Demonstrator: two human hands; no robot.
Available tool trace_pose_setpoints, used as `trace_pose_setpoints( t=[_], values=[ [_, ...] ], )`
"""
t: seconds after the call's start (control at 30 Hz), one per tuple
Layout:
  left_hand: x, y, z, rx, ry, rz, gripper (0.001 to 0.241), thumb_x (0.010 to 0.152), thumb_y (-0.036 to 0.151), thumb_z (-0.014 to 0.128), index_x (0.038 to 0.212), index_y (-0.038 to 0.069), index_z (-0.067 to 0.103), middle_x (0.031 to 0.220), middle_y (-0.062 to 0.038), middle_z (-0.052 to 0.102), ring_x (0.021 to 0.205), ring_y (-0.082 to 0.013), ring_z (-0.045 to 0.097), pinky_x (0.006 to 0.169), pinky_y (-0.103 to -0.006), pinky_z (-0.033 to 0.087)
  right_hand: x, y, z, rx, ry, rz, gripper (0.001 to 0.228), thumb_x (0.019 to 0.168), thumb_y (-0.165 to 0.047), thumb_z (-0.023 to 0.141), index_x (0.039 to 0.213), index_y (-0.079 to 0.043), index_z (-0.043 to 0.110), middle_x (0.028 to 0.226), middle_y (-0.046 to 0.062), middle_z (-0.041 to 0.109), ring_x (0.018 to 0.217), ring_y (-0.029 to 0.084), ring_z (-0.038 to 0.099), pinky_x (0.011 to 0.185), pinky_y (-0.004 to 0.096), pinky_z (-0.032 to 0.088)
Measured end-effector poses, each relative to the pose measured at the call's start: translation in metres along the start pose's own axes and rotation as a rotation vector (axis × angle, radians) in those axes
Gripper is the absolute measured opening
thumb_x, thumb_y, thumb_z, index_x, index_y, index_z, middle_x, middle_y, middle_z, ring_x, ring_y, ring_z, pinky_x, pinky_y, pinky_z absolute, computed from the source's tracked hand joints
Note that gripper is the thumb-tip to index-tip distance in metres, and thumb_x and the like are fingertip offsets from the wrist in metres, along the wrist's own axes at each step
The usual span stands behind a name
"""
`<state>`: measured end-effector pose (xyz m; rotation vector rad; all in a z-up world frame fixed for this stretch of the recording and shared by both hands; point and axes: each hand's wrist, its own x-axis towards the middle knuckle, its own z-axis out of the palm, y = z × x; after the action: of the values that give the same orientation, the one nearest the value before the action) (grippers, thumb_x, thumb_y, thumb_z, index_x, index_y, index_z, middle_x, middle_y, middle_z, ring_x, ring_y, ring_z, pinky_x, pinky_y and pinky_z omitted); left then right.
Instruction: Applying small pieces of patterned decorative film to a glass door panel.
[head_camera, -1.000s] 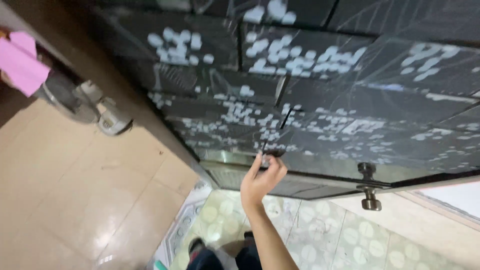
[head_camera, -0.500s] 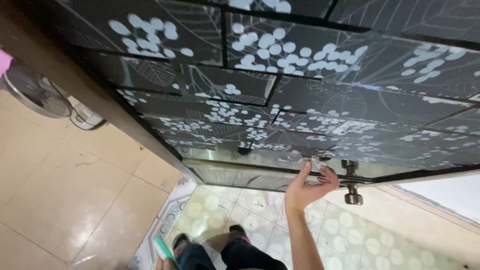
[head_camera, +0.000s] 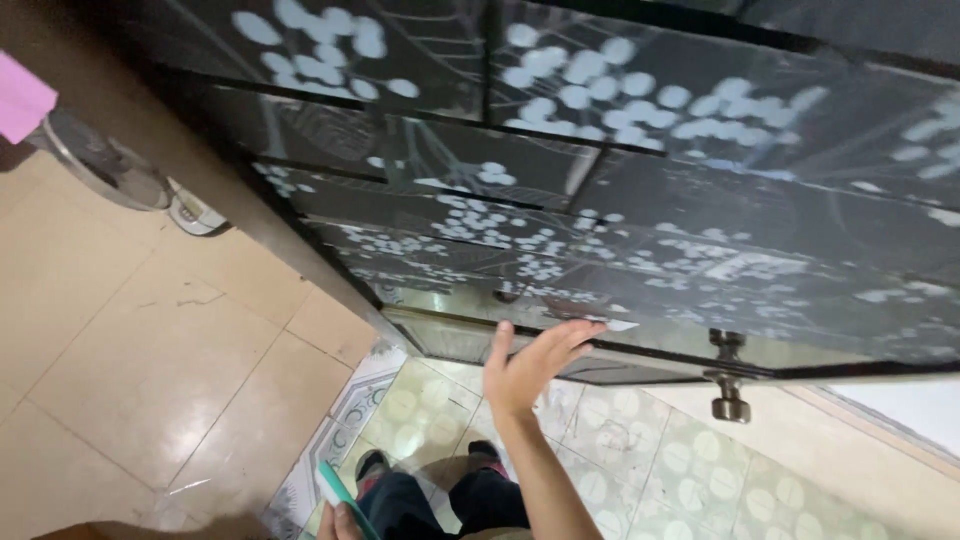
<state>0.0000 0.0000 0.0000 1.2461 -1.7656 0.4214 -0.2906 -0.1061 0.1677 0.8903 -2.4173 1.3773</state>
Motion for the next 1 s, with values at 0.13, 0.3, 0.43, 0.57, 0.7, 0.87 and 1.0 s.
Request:
trace_pose_setpoints(
  t=[0.13,0.3,0.43,0.57,0.7,0.87,1.0],
  values=[
    [0.013,-0.002,-0.018,-0.133,-0.431,-1.003,0.047,0.104,0.029,0.053,0.129,-0.004,0.073,0.102,-0.024,0.076,0.085,-0.0358,0.070,0.079,-0.0418,0.052,-0.010,-0.050,0.019,0.059,-0.011,0.046,0.096,0.106,-0.061,0.030,0.157,-0.002,-0.026,0.166,0.020,-0.031,0.159,0.039,-0.024,0.128,0.063,-0.010],
    [0.053,0.036,-0.026,0.053,-0.144,-0.781,0.032,0.111,0.012,0.058,0.122,-0.012,0.075,0.103,-0.029,0.070,0.090,-0.0383,0.065,0.079,-0.0448,0.051,-0.018,-0.082,0.029,0.022,-0.066,0.056,0.095,0.107,-0.059,0.031,0.158,-0.002,-0.025,0.167,0.021,-0.028,0.160,0.040,-0.020,0.127,0.064,-0.009],
    [0.104,0.052,-0.044,0.091,0.069,-0.176,0.028,0.102,-0.002,0.066,0.125,-0.014,0.055,0.118,-0.041,0.065,0.092,-0.0503,0.063,0.083,-0.0522,0.051,-0.026,-0.077,0.025,0.008,-0.091,0.013,0.096,0.107,-0.059,0.035,0.159,-0.004,-0.025,0.168,0.023,-0.026,0.159,0.041,-0.021,0.126,0.066,-0.008],
    [0.067,0.036,-0.029,-0.094,-0.335,-1.317,0.047,0.105,0.037,0.052,0.126,0.001,0.075,0.093,-0.023,0.069,0.089,-0.0345,0.061,0.079,-0.0433,0.045,-0.026,-0.073,0.027,-0.077,-0.127,-0.023,0.100,0.106,-0.060,0.036,0.157,-0.001,-0.027,0.166,0.023,-0.030,0.158,0.039,-0.024,0.127,0.065,-0.011],
    [0.094,0.041,-0.048,-0.229,-0.512,-1.234,0.038,0.101,0.033,0.047,0.103,0.008,0.075,0.057,-0.014,0.049,0.056,-0.0259,0.050,0.058,-0.0399,0.037,-0.033,-0.078,0.011,-0.080,-0.225,-0.021,0.100,0.105,-0.058,0.038,0.158,0.000,-0.024,0.167,0.020,-0.028,0.159,0.033,-0.019,0.126,0.062,-0.013],
    [0.126,0.042,-0.028,-0.612,-0.694,-0.854,0.028,0.097,0.028,0.040,0.099,0.013,0.064,0.061,-0.001,0.063,0.051,-0.0135,0.057,0.047,-0.0310,0.041,-0.037,0.008,-0.018,-0.172,-0.166,-0.398,0.086,0.106,-0.044,0.044,0.164,-0.004,-0.006,0.173,0.012,-0.013,0.162,0.028,-0.010,0.132,0.058,-0.006],
    [0.143,0.058,0.003,-0.877,-0.603,-0.620,0.029,0.102,0.014,0.038,0.075,0.014,0.048,0.051,0.004,0.045,0.038,-0.0092,0.037,0.032,-0.0259,0.026,-0.022,0.056,-0.010,-0.407,-0.229,-0.806,0.067,0.102,-0.033,0.061,0.160,-0.005,0.041,0.170,0.014,0.019,0.158,0.033,0.000,0.129,0.059,0.004]
  ],
)
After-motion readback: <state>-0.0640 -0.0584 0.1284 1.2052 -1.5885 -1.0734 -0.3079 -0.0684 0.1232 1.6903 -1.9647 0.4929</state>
